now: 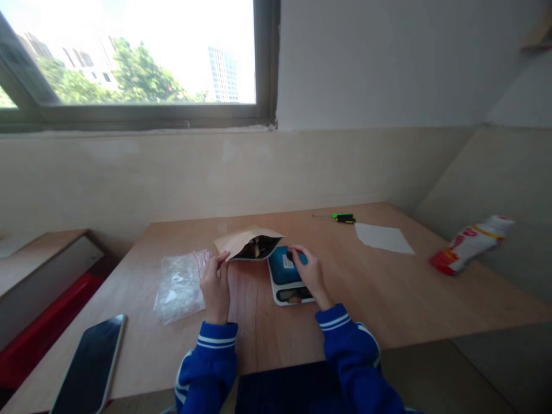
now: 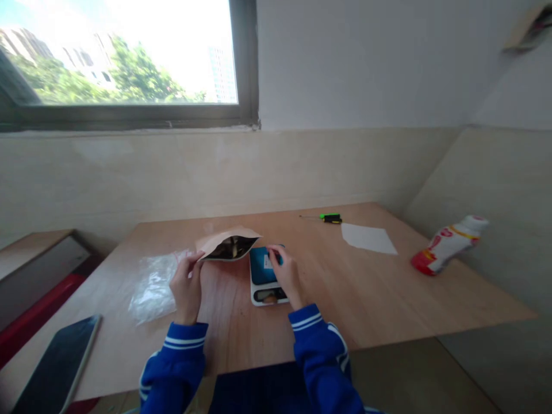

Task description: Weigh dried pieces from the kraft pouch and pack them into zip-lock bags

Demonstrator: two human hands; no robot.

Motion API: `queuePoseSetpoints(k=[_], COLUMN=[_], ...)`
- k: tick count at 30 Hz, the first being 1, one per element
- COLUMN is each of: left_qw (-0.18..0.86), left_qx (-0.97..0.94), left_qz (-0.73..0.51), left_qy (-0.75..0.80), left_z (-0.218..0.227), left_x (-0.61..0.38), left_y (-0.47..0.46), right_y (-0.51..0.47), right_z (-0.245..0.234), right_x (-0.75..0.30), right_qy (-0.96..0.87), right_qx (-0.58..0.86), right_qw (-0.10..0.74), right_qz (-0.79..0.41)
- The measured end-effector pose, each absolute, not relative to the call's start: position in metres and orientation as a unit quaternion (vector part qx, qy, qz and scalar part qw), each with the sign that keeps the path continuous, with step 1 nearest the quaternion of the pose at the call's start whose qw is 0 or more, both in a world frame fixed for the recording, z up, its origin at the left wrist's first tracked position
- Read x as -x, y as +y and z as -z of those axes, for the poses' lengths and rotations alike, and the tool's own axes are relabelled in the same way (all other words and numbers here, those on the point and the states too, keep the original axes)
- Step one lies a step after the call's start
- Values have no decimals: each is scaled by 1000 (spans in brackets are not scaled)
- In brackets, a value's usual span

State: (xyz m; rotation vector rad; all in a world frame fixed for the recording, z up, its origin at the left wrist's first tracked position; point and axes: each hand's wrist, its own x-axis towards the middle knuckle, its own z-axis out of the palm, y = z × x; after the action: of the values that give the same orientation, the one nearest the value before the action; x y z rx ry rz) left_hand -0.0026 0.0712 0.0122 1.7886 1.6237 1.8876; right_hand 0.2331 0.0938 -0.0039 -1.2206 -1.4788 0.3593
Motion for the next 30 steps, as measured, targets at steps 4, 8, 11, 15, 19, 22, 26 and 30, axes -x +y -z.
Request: queuePoseSetpoints(k=[4,8,11,15,19,22,26,30], left_qw=[26,35,43,52,58,65,69,72], left_qx=[-572,-565,-568,-579,-586,-591,-591,-593], left_qz=[-627,-624,-622,-620,-614,-608,-608,-612], left_qy=[528,539,537,527,525,527,525,518], left_z=[-12,-9,-6,-6,-7,-8,-9,-10], left_x=[0,3,6,8,10,11,11,10], left_y=[71,71,71,69,66,65,64,63], right_y=[100,89,77,52,9,-33,-84,-114], right_z=[11,5,-1,-9,-23,-30,-12,29], right_x=[-235,-241,-246,-244,-235,-232,-226,-209], right_qy=[-639,-660,-690,-718,-733,-755,-772,-761], right_qx=[506,496,484,472,462,418,409,554], right_qw=[552,537,507,457,386,246,-11,-102], right_qz=[-178,-171,-180,-230,-315,-442,-487,-323])
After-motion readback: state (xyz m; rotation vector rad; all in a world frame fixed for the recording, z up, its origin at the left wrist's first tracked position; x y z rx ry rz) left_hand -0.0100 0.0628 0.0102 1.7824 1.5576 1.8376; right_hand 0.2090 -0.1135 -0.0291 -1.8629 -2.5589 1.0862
